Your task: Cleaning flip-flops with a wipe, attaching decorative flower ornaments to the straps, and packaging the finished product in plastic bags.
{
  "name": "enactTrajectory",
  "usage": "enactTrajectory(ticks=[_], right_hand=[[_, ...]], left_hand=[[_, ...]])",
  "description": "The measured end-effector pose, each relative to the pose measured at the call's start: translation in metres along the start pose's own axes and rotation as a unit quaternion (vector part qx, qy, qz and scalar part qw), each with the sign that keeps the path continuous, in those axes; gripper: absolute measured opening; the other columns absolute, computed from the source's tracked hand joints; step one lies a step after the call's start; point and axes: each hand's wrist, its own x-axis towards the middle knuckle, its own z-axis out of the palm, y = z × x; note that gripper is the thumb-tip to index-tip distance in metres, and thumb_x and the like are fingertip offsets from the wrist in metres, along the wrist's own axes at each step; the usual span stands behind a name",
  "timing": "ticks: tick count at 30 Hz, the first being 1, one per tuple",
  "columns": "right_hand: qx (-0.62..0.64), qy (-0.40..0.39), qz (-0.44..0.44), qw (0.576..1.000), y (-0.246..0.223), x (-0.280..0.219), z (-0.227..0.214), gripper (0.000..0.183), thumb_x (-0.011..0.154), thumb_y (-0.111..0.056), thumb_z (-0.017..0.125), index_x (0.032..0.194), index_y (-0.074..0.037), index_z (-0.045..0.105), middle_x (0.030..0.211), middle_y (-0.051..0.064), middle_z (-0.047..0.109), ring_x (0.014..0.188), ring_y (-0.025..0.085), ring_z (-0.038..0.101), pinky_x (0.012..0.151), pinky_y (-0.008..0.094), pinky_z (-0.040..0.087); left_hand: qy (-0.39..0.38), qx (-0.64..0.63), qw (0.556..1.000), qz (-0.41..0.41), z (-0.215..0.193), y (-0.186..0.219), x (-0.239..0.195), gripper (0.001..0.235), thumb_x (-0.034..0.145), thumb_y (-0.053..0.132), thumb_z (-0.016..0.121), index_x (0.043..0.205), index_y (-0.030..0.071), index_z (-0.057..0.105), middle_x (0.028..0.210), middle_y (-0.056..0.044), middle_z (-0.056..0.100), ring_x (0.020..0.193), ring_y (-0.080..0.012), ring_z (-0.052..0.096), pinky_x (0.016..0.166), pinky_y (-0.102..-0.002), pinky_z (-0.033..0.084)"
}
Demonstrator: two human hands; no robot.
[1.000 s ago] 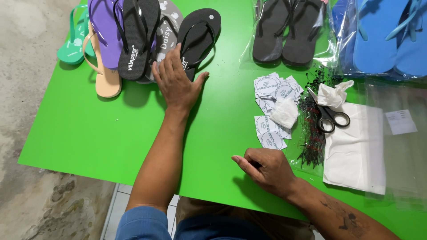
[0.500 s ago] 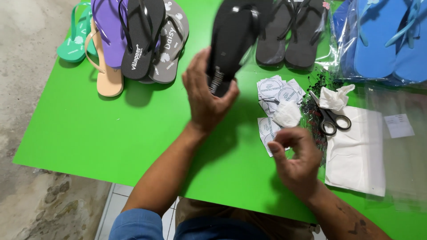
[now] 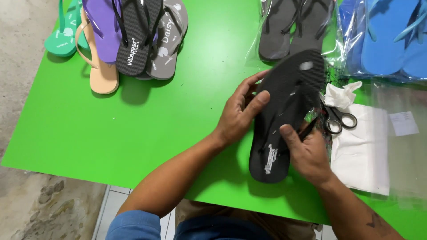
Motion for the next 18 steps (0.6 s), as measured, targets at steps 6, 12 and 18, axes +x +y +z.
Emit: enactTrajectory(ticks=[6,12,18], right_hand=[[-0.046,-0.041,0.07,0.996,0.014,-0.012,0.015,0.032,0.106,-0.027,0.059,0.096,-0.001,0.074,0.072,0.012,0.072,0.072,0.014,0.064,0.065,0.038,0.056],[-0.071,-0.023,0.04,0.996,0.01,-0.013,0.013,0.032,0.103,-0.028,0.066,0.087,-0.001,0.067,0.062,0.013,0.067,0.067,0.016,0.06,0.059,0.038,0.054],[-0.11,-0.015,-0.021,0.994,0.005,-0.013,0.011,0.037,0.096,-0.038,0.07,0.086,-0.003,0.062,0.055,0.02,0.065,0.053,0.022,0.069,0.053,0.038,0.053]], left_hand=[[0.013,-0.215,0.962,-0.167,-0.004,-0.018,0.014,0.019,0.1,0.024,0.07,0.098,0.005,0.073,0.076,-0.013,0.074,0.063,-0.0178,0.075,0.056,-0.027,0.061],[0.054,-0.247,0.939,-0.231,0.004,-0.003,0.015,0.018,0.086,0.016,0.083,0.083,0.002,0.073,0.068,-0.013,0.073,0.057,-0.0161,0.073,0.047,-0.025,0.06],[0.057,-0.223,0.944,-0.237,0.004,-0.001,0.012,0.019,0.081,0.012,0.086,0.08,0.001,0.07,0.066,-0.015,0.071,0.055,-0.0185,0.072,0.044,-0.028,0.059]])
